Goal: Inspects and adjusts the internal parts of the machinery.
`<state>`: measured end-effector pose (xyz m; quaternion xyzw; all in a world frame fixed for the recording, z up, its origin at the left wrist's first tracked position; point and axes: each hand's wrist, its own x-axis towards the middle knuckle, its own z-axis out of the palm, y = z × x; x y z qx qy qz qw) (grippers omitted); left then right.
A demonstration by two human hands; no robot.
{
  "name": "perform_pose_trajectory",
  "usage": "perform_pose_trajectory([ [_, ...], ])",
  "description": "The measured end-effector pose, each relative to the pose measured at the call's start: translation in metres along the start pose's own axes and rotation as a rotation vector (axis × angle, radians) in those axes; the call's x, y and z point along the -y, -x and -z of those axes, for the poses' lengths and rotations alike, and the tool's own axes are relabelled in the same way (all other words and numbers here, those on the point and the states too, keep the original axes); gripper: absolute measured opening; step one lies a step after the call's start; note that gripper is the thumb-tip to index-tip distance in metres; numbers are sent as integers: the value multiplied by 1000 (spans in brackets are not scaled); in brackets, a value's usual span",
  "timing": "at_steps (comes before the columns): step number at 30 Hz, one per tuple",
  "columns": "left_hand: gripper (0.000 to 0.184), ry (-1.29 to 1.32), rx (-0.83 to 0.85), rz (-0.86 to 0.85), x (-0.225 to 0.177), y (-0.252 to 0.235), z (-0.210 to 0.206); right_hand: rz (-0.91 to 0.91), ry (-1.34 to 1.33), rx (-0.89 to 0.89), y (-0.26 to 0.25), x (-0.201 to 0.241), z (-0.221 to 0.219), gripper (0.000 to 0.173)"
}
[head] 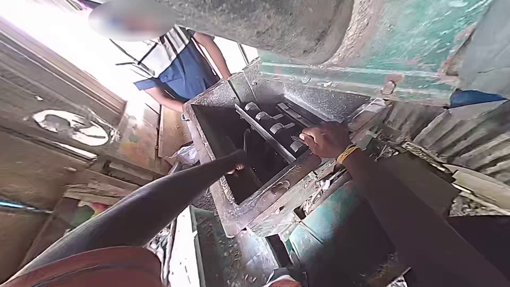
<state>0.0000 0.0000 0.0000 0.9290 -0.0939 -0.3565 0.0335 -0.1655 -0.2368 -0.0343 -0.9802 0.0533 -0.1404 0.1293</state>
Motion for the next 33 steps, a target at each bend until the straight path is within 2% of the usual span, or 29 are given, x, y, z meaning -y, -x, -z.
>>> perform_pose_trajectory([
  [3,32,-126,-36,-85,3,-3,52,-4,3,18,1,-2,-1,42],
  [5,32,-302,-194,-135,10,-5,91,-10,9,18,-1,0,0,43],
  [7,32,-576,-358,-117,3,1,121,-12,27,-1,1,1,1,43],
  [9,35,-738,-488,-72,-1,7,137,-13,36,-16,3,2,2,41],
  [11,43,-780,-573,-44,-1,7,145,-26,44,3,3,3,3,41],
  [16,59,-836,-558,-4,-7,-11,154,-37,76,-46,4,5,0,41],
  [22,66,-787,-477,-81,-7,-39,164,-44,92,-46,5,5,0,41],
  [27,63,-744,-502,-65,6,-47,181,-53,105,-26,4,7,1,40],
  [30,60,-688,-531,-114,17,-47,183,-67,60,-23,6,6,0,36],
  [33,59,-687,-493,-141,21,-44,179,-66,53,-29,6,5,-2,38],
])
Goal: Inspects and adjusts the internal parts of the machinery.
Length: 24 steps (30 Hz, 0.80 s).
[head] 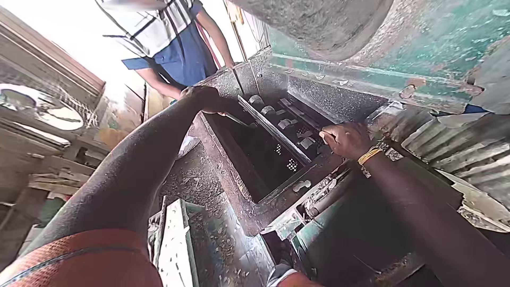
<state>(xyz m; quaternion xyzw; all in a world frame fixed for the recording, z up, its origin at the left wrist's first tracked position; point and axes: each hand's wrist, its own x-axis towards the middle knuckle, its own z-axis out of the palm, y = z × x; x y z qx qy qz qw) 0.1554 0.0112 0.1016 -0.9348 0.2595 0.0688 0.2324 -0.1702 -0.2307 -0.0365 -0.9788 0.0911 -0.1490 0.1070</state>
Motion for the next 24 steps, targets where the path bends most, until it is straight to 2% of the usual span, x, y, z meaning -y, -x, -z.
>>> perform_pose_trajectory([
  [5,61,-36,35,3,-11,-9,-3,-14,2,-2,1,3,0,35],
  [9,62,54,-14,29,8,-19,1,4,7,-23,0,1,2,36],
  [13,58,134,33,18,17,-3,2,30,5,-50,1,2,-1,36],
  [19,54,96,5,34,-14,23,8,2,34,-7,0,5,3,36],
  [24,58,119,21,-12,2,-7,10,-55,40,68,-2,8,8,36],
])
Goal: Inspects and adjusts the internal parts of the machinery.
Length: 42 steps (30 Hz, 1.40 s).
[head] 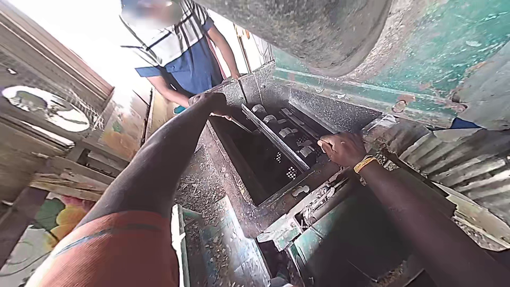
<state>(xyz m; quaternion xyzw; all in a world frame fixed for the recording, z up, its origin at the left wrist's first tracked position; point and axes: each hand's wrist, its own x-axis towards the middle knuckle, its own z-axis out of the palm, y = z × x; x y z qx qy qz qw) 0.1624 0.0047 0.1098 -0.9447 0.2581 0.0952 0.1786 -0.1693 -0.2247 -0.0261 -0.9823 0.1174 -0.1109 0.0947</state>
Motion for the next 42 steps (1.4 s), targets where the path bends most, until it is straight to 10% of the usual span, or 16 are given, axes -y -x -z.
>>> perform_pose_trajectory([
  [25,30,95,-182,-22,-29,13,-6,62,-41,-33,0,-2,2,36],
  [32,27,48,-125,-38,-36,20,-6,-15,-146,242,-11,0,13,22],
  [36,23,62,-132,-88,-41,36,-3,-35,-455,272,-51,25,15,56],
  [42,20,-79,-181,-209,-46,46,2,136,-44,338,-190,125,-45,85],
])
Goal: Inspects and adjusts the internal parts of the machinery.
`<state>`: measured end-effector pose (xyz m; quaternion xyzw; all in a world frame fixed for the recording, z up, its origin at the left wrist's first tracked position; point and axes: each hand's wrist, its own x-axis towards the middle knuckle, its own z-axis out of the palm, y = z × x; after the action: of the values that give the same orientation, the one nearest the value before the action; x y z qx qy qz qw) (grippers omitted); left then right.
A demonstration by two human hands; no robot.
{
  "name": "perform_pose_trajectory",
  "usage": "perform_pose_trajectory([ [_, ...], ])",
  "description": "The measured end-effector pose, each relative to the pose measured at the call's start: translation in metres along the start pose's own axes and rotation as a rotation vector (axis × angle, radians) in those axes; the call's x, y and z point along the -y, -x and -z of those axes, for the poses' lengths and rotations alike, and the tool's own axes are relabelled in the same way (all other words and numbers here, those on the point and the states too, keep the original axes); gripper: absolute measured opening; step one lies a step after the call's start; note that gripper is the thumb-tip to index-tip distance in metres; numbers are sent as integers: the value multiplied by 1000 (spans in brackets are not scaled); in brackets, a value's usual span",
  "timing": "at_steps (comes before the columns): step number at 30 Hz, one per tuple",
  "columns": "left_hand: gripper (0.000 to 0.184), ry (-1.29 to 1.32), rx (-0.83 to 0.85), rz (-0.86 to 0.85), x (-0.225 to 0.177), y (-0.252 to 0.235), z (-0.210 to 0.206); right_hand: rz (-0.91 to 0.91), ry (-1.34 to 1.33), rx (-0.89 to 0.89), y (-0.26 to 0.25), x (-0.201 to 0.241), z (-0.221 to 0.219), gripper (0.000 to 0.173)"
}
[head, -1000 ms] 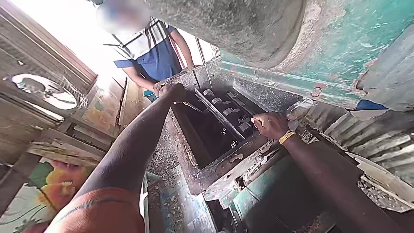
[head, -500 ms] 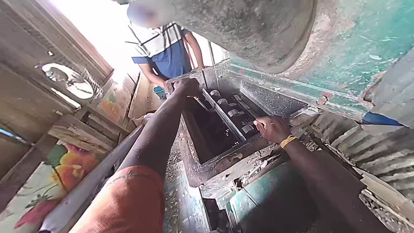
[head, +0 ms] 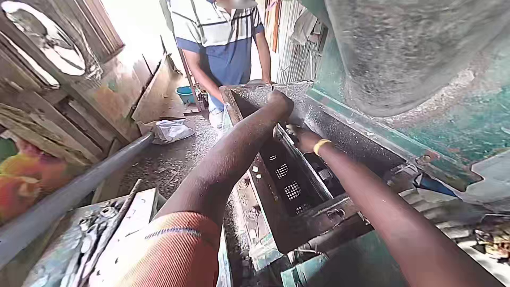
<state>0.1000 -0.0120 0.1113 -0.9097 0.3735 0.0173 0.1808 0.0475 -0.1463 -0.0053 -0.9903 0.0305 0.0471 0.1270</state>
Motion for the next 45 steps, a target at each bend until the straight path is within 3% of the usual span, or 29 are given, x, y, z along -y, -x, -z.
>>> perform_pose_trajectory([
  [1,20,-11,-9,-13,-1,1,-3,-18,49,23,-21,11,-8,81],
  [3,21,-12,-10,-19,-1,-4,-4,-34,95,69,-47,35,-13,53],
  [5,19,49,-6,-26,-4,-8,-5,-101,25,142,-51,56,-9,39],
  [9,27,121,-82,-16,5,-2,-2,-71,16,181,-58,59,-11,44],
  [14,20,491,-320,32,47,8,-16,-20,-52,91,-79,44,-21,29],
  [18,34,649,-599,-71,26,8,-44,-19,47,148,-74,37,-22,33],
  [23,35,753,-664,-59,14,5,-46,-29,15,60,-44,52,-6,33],
  [25,38,819,-736,-47,12,5,-50,-52,-121,65,-29,56,14,39],
  [27,48,932,-795,-65,10,6,-50,56,-456,-158,-21,37,29,35],
  [29,67,1062,-825,-127,11,7,-51,250,-881,-222,-11,41,52,23],
  [30,76,1133,-842,-170,13,7,-52,380,-942,-193,-6,47,62,28],
  [32,83,1309,-830,-239,17,16,-55,468,-850,-220,9,65,70,30],
  [34,80,1421,-908,-196,18,32,-58,345,-605,-232,14,82,77,30],
  [36,80,1394,-1042,85,8,58,-79,230,-395,-166,-1,92,81,39],
  [37,87,1336,-1030,278,2,69,-93,197,-342,-148,-11,95,84,48],
  [39,110,1178,-689,556,-14,92,-124,146,-271,-167,-18,100,81,56],
  [41,121,1050,-367,671,-28,102,-130,158,-246,-160,-14,104,85,46],
  [45,115,848,-163,785,-35,93,-111,311,-399,-83,-29,99,87,41],
])
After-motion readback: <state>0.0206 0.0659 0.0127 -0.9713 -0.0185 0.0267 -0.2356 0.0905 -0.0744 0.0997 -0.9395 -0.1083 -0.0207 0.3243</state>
